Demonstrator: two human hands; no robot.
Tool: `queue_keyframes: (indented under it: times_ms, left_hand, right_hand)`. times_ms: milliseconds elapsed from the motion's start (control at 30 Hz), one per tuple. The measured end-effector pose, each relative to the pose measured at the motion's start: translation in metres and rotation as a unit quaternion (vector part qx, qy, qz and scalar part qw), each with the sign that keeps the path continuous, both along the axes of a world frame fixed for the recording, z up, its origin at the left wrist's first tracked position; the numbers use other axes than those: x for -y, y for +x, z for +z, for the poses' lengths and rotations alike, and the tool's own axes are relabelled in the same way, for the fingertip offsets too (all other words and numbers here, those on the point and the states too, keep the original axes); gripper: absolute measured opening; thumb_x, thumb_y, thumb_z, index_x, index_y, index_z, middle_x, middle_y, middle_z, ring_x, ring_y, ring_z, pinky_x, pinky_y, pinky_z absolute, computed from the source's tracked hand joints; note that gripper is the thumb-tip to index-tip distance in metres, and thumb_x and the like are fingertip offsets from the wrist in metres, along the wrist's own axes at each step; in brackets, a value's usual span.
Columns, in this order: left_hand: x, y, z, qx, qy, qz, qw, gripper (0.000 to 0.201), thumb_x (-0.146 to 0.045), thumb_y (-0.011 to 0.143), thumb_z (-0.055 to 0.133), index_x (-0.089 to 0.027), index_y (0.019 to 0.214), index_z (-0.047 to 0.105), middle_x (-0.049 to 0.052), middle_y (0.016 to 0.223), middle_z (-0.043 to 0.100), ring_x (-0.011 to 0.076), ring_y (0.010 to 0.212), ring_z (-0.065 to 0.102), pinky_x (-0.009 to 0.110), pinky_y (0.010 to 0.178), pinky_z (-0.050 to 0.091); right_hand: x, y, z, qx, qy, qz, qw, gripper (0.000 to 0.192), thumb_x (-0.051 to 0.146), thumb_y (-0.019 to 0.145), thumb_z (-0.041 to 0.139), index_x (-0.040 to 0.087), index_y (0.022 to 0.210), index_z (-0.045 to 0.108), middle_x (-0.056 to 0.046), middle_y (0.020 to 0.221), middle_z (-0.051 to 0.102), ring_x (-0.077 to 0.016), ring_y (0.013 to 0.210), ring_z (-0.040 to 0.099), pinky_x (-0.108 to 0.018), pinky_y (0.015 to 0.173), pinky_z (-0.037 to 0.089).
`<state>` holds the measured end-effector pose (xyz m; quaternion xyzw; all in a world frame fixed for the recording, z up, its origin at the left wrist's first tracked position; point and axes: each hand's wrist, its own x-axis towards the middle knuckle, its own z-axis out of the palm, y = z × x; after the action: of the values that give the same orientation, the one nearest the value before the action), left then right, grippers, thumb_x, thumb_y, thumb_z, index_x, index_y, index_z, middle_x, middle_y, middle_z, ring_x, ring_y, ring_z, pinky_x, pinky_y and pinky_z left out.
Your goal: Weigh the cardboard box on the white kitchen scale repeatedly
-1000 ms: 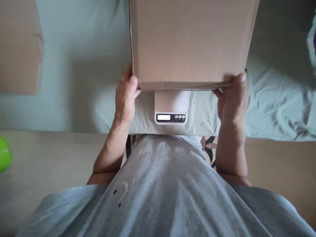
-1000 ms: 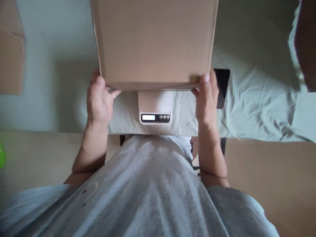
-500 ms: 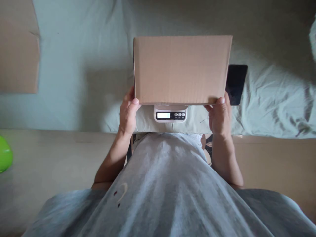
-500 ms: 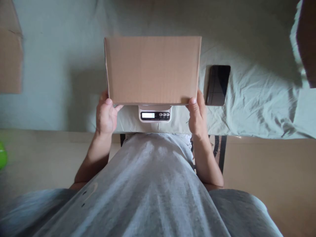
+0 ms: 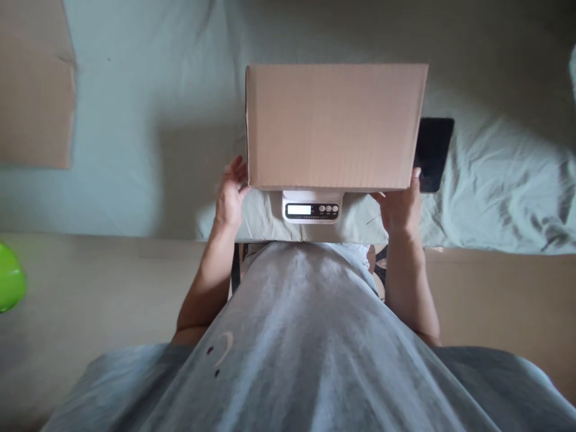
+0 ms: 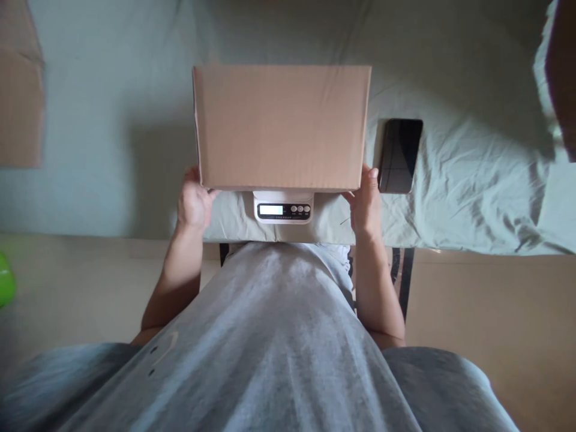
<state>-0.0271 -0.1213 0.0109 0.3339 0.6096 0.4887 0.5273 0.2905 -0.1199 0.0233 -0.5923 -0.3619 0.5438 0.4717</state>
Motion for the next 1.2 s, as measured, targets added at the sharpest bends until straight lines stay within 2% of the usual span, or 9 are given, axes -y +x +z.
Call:
queue_keyframes:
  times_ms: [133, 267, 467, 600, 733, 833, 967, 1067, 1200]
  left_hand:
    - [0.0, -0.003, -0.005, -0.009, -0.012, 0.013, 1.0, 0.052, -0.062, 0.088, 0.035, -0.028, 0.122, 0.054, 0.008, 0.133, 0.056, 0.0254, 0.129, 0.049, 0.048, 0.106, 0.041]
    - [0.003, -0.002, -0.001, -0.01, -0.002, 0.008, 1.0, 0.05, -0.062, 0.086, 0.039, -0.028, 0.119, 0.057, 0.007, 0.132, 0.057, 0.0271, 0.129, 0.049, 0.05, 0.106, 0.041]
    - [0.013, 0.016, 0.027, -0.012, 0.051, -0.035, 0.998, 0.054, -0.069, 0.086, 0.033, -0.037, 0.124, 0.056, -0.002, 0.139, 0.052, 0.0246, 0.139, 0.037, 0.045, 0.11, 0.039]
    - [0.012, 0.031, 0.049, -0.025, 0.081, -0.047, 0.995, 0.056, -0.07, 0.085, 0.037, -0.037, 0.127, 0.054, -0.003, 0.139, 0.052, 0.0259, 0.138, 0.039, 0.042, 0.109, 0.042]
    - [-0.006, 0.034, 0.065, -0.043, 0.119, -0.059, 0.99, 0.056, -0.071, 0.084, 0.039, -0.041, 0.129, 0.05, -0.007, 0.14, 0.05, 0.0237, 0.142, 0.031, 0.038, 0.109, 0.042]
    - [-0.032, 0.031, 0.07, -0.067, 0.161, -0.068, 0.982, 0.053, -0.067, 0.087, 0.038, -0.04, 0.133, 0.044, -0.01, 0.142, 0.047, 0.0205, 0.143, 0.029, 0.036, 0.107, 0.043]
    - [-0.076, 0.027, 0.057, -0.064, 0.175, -0.06, 0.981, 0.05, -0.062, 0.091, 0.036, -0.037, 0.134, 0.043, -0.009, 0.145, 0.042, 0.0209, 0.142, 0.032, 0.04, 0.106, 0.044]
    - [-0.103, 0.027, 0.037, -0.041, 0.159, -0.045, 0.985, 0.054, -0.065, 0.087, 0.043, -0.033, 0.13, 0.047, -0.003, 0.145, 0.043, 0.0244, 0.14, 0.034, 0.044, 0.108, 0.043]
    - [-0.117, 0.028, 0.011, -0.044, 0.15, -0.03, 0.987, 0.053, -0.066, 0.085, 0.046, -0.031, 0.124, 0.054, 0.002, 0.137, 0.05, 0.0271, 0.137, 0.039, 0.046, 0.11, 0.039]
  right_hand:
    - [0.0, 0.0, -0.003, -0.007, -0.003, -0.018, 1.0, 0.06, 0.075, 0.078, 0.034, 0.036, 0.117, 0.058, -0.003, 0.132, 0.058, -0.0288, 0.129, 0.05, -0.05, 0.093, 0.051]
    - [0.0, -0.001, 0.0, -0.005, 0.004, -0.018, 1.0, 0.056, 0.073, 0.078, 0.036, 0.036, 0.113, 0.059, -0.003, 0.129, 0.06, -0.0288, 0.129, 0.05, -0.05, 0.093, 0.051]
    - [0.004, -0.016, 0.027, 0.023, 0.09, 0.029, 0.995, 0.054, 0.067, 0.084, 0.024, 0.039, 0.118, 0.056, 0.001, 0.129, 0.058, -0.0266, 0.133, 0.045, -0.049, 0.096, 0.05]
    - [-0.001, -0.029, 0.046, 0.072, 0.117, 0.015, 0.99, 0.049, 0.062, 0.087, 0.028, 0.038, 0.119, 0.054, 0.001, 0.122, 0.06, -0.0257, 0.131, 0.047, -0.044, 0.098, 0.05]
    - [-0.024, -0.03, 0.061, 0.065, 0.172, -0.012, 0.983, 0.044, 0.058, 0.087, 0.033, 0.034, 0.115, 0.057, 0.0, 0.116, 0.061, -0.0251, 0.126, 0.051, -0.041, 0.096, 0.052]
    - [-0.047, -0.028, 0.069, 0.025, 0.203, -0.017, 0.979, 0.043, 0.056, 0.087, 0.036, 0.031, 0.114, 0.057, -0.001, 0.118, 0.06, -0.0253, 0.125, 0.052, -0.04, 0.094, 0.054]
    - [-0.082, -0.026, 0.059, 0.026, 0.199, -0.005, 0.98, 0.045, 0.061, 0.084, 0.04, 0.034, 0.118, 0.054, 0.001, 0.125, 0.058, -0.0255, 0.129, 0.047, -0.042, 0.098, 0.051]
    - [-0.105, -0.024, 0.034, 0.023, 0.173, -0.017, 0.985, 0.058, 0.072, 0.08, 0.038, 0.034, 0.12, 0.054, 0.001, 0.126, 0.058, -0.0278, 0.129, 0.047, -0.045, 0.1, 0.049]
    - [-0.12, -0.022, 0.002, 0.062, 0.152, -0.004, 0.986, 0.055, 0.072, 0.081, 0.036, 0.036, 0.118, 0.054, 0.002, 0.122, 0.061, -0.0278, 0.126, 0.051, -0.044, 0.092, 0.053]
